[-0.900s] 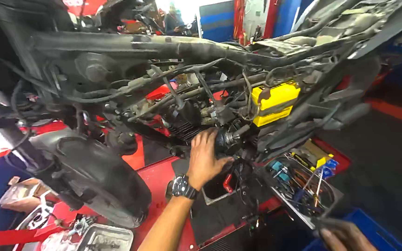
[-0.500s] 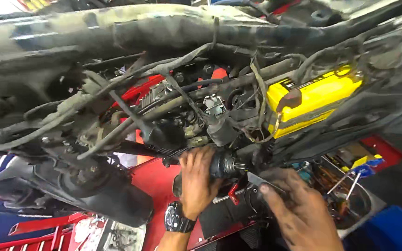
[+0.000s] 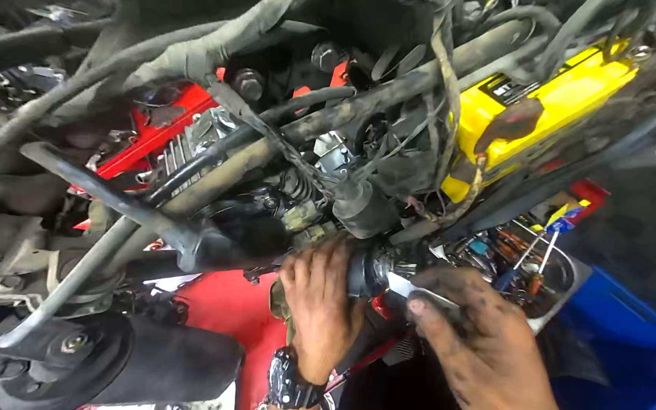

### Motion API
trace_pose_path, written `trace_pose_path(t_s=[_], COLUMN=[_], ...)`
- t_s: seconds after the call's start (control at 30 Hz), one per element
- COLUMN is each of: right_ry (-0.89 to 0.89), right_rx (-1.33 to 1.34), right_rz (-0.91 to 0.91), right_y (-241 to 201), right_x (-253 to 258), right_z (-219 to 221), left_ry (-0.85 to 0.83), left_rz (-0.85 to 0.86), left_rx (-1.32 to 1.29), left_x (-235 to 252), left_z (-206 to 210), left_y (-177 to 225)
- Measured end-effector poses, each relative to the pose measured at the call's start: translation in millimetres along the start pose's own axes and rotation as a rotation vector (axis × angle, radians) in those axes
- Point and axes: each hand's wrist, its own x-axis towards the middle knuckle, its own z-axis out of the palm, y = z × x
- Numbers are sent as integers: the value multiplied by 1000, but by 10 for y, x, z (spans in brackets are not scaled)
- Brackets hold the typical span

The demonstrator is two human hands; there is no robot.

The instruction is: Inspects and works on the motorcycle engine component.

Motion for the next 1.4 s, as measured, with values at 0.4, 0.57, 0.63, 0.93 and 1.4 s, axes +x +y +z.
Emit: trace_pose_path(t_s=[0.4, 0.57, 0.63, 0.93, 1.4], right_ry=[170, 212, 259, 182, 59], right_rx=[-622, -260, -159, -247, -443], right_rz=[-394, -84, 32, 378, 211], right_y=[198, -100, -201, -476, -493], right_x=[-133, -58, 18, 266, 231], right_z=[174, 250, 280, 254, 270], left_ry=[22, 65, 75, 113, 99], left_rz=[7, 6, 6, -6, -31], left_rx=[-26, -48, -41, 19, 14], left_x=[16, 9, 11, 40, 31], left_z=[18, 53, 65, 90, 86], left_y=[-22, -31, -23, 33, 52])
